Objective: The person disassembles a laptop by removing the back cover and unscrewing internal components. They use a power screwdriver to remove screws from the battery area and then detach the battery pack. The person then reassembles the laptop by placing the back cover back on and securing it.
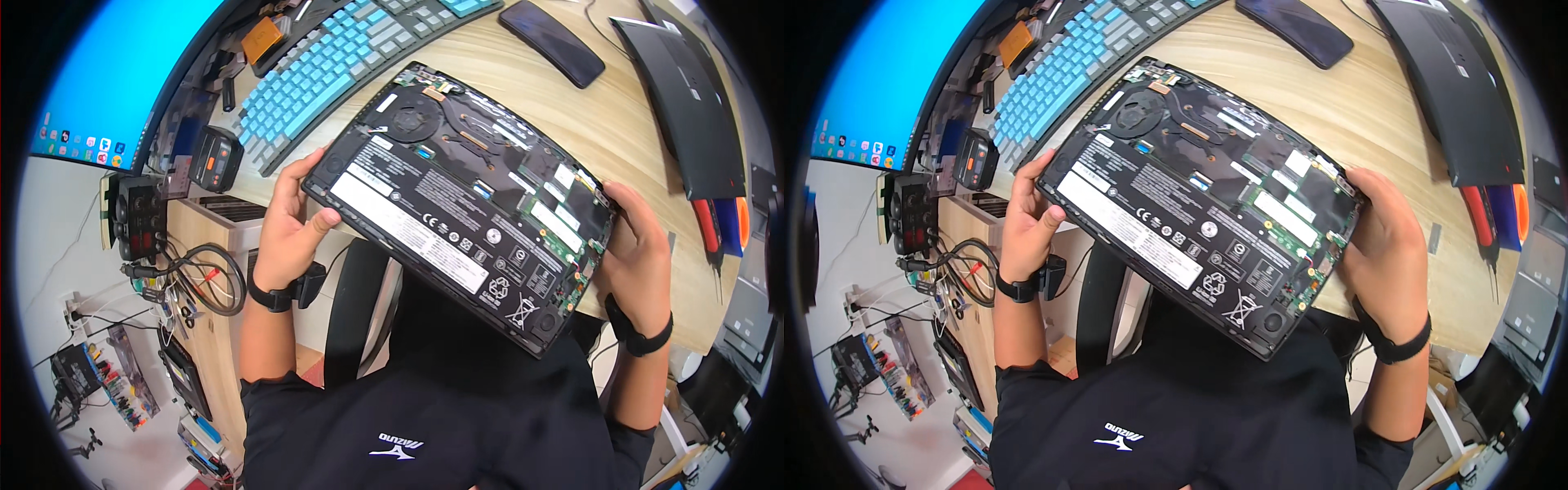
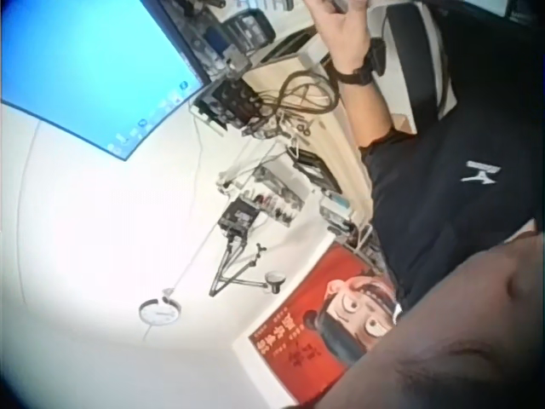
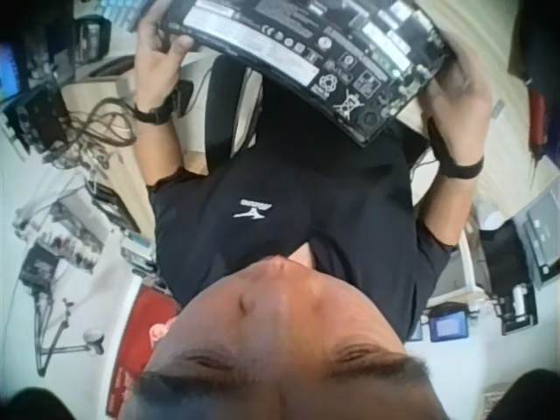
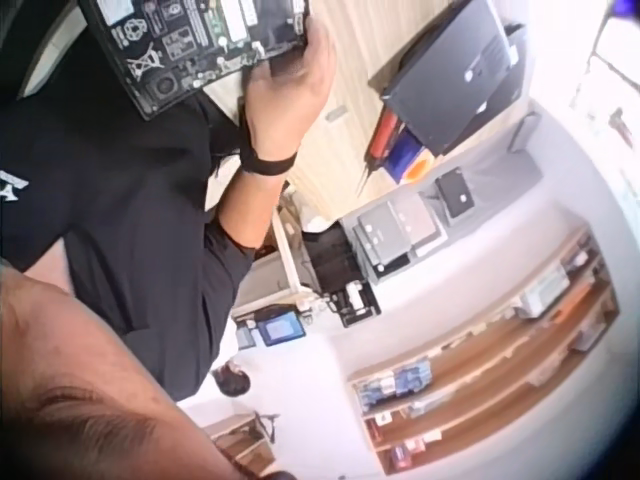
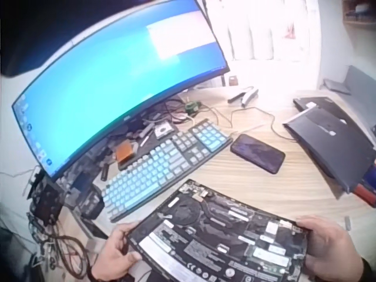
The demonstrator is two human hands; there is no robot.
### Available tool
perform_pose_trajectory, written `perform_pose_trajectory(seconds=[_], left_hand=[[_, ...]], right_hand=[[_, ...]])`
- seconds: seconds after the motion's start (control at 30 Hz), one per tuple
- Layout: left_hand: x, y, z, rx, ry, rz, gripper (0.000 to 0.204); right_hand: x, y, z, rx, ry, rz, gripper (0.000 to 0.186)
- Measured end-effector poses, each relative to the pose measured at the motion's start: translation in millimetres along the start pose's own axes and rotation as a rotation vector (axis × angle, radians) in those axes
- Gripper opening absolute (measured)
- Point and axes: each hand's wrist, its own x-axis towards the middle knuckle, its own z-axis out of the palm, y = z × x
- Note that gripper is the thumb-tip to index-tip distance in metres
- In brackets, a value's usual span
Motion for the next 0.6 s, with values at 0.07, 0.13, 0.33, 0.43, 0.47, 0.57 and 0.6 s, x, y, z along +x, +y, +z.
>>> perform_pose_trajectory(seconds=[0.07,0.13,0.33,0.43,0.47,0.57,0.6], left_hand=[[-0.4,0.5,1.4,0.017,-0.012,0.011,0.078],[-1.5,-1.8,0.4,0.061,-0.025,0.029,0.078],[-9.6,-7.1,8.5,0.141,-0.055,0.043,0.082],[-9.0,-10.2,10.1,0.202,-0.069,0.013,0.081],[-9.8,-10.8,10.4,0.231,-0.073,0.01,0.081],[-9.5,-16.8,7.7,0.51,-0.064,0.108,0.083],[-8.7,-18.4,6.9,0.616,-0.07,0.156,0.083]], right_hand=[[-2.4,2.8,-5.6,-0.021,-0.03,0.033,0.061],[-5.5,1.5,-9.4,-0.048,-0.045,0.049,0.062],[-30.9,5.3,-8.0,-0.139,0.065,0.126,0.059],[-43.2,6.3,-7.3,-0.126,0.1,0.189,0.055],[-45.1,4.7,-6.9,-0.147,0.09,0.17,0.055],[-48.3,0.9,-5.8,-0.182,0.07,0.133,0.055],[-49.5,2.2,-5.9,-0.172,0.07,0.135,0.055]])
